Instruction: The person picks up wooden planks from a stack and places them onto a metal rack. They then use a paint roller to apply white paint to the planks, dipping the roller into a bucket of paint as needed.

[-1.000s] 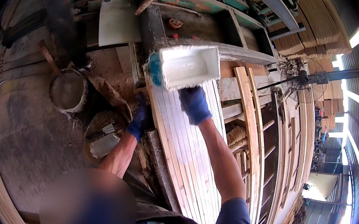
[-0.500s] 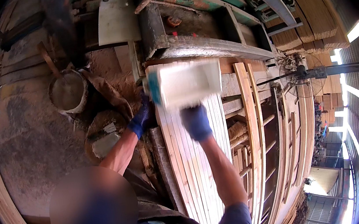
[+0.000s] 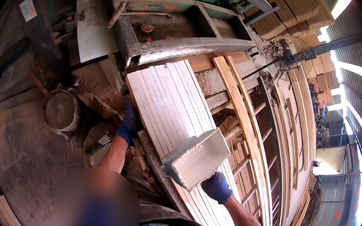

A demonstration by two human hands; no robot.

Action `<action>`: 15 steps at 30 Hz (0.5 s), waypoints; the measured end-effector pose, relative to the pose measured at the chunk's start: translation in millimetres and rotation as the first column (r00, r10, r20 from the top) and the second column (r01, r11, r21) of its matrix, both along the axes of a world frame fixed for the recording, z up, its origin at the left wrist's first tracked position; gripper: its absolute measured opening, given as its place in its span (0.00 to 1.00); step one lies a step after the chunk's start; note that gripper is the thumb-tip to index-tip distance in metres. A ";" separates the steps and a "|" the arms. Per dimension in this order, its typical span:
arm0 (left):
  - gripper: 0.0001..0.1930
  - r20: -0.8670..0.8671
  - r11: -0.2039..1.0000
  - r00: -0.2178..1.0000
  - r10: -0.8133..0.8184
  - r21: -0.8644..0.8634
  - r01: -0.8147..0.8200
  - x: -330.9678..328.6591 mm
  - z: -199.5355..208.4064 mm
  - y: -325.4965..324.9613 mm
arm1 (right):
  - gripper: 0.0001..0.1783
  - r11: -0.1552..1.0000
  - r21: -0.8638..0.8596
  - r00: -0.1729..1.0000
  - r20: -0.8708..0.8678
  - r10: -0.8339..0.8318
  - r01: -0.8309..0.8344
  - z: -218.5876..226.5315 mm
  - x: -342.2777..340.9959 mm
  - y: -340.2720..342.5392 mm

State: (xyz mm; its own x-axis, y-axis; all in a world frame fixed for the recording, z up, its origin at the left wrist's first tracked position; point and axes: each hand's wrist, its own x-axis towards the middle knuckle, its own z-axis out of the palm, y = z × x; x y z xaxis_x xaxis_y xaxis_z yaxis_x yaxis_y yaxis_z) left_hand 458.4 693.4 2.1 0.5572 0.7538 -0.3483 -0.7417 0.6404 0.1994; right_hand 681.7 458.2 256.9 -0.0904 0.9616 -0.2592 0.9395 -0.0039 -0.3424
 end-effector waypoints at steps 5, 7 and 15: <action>0.57 0.030 0.994 0.999 0.025 0.103 -0.028 -4.4 15.5 -5.0 | 0.07 0.996 0.065 0.987 -0.151 -0.056 0.066 -33.6 -13.8 91.5; 0.57 0.027 0.992 0.997 0.076 0.099 -0.079 -4.6 19.6 -6.7 | 0.07 0.989 0.148 0.996 -0.081 0.031 -0.019 -55.7 -29.0 168.2; 0.58 0.086 1.000 0.996 0.019 0.016 -0.020 -1.4 -0.1 -2.9 | 0.14 0.969 -0.117 0.780 -0.577 -0.244 0.216 -53.8 -38.7 299.1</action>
State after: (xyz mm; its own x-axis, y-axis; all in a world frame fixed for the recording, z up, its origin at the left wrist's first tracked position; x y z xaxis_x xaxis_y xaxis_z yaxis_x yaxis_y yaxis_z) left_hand 457.0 690.5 1.9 0.5694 0.7703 -0.2873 -0.7689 0.6226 0.1453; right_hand 643.0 757.2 203.1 -0.0153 0.9627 -0.2702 0.5302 -0.2213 -0.8185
